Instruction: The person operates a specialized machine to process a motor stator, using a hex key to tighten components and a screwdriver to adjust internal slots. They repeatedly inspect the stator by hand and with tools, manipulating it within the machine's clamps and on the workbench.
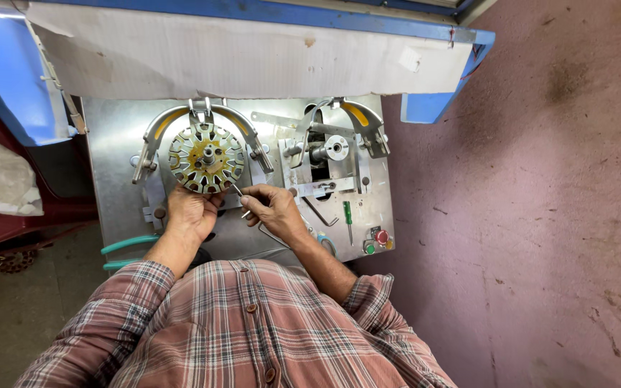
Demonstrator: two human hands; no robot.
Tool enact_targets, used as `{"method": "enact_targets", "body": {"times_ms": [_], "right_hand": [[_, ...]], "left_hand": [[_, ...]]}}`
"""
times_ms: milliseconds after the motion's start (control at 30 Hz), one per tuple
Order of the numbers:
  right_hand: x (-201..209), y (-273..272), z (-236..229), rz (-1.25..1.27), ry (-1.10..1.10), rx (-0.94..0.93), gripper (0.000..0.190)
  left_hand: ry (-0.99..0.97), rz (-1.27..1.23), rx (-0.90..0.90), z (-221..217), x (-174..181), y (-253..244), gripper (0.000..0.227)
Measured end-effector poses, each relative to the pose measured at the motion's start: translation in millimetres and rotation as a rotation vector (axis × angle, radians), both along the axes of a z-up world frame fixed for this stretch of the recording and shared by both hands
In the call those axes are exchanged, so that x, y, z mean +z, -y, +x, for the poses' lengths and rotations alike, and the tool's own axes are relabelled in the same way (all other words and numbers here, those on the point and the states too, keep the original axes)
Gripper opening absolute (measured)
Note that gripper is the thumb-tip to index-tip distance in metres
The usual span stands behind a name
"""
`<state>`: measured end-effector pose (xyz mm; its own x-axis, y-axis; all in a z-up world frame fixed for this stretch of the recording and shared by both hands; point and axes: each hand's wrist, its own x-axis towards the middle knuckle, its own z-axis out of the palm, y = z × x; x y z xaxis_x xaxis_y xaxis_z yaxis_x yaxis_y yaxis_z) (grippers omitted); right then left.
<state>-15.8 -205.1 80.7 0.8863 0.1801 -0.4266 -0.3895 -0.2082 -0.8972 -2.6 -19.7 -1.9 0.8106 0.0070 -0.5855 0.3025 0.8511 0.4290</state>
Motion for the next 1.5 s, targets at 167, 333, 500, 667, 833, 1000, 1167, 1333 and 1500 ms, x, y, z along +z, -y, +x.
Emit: {"method": "enact_targets", "body": {"times_ms": [167, 333, 500, 667, 833, 1000, 1167, 1333, 1500], "right_hand": [[3.2, 0.6, 2.7, -0.027, -0.021, 0.026, 0.027], [5.4, 0.7, 6.4, 0.016, -0.041, 0.039, 0.029], [-11.4, 1.1, 6.9, 0.305, -0.205, -0.075, 0.033], [-18.1, -4.3, -0.6, 0.55, -0.353, -0.178, 0.027], [4.9, -0.8, -4.4, 0.535, -0.558, 0.01, 0.031], [0.8, -4.2, -10.2, 0.348, -0.387, 0.033, 0.026], [10.2, -18.4, -14.3, -0.167, -0.016, 0.086, 0.023], [17.9, -8.6, -16.2, -0.608, 0.424, 0.239, 0.025], [10.4, 5.0, -6.4, 0.319, -0.162, 0.049, 0.035]], "left_hand": [[-0.018, -0.037, -0.021, -0.5, -4.6, -1.8, 0.022], [-0.075, -0.024, -0.05, 0.5, 5.4, -5.7, 0.024], [-0.053, -0.025, -0.068, 0.9, 7.3, -6.7, 0.02], [-0.051, -0.029, -0.07, -0.7, -0.1, -7.4, 0.019], [-0.065, -0.046, -0.028, 1.7, -11.2, -5.5, 0.019], [-0.06, -0.055, -0.031, -0.3, -14.0, -6.2, 0.019], [-0.06, -0.061, -0.022, 2.2, -13.7, -6.0, 0.02], [-0.05, -0.089, -0.011, 1.7, -16.4, -4.8, 0.016], [-0.061, -0.056, -0.034, 0.2, -11.0, -7.0, 0.016]]}}
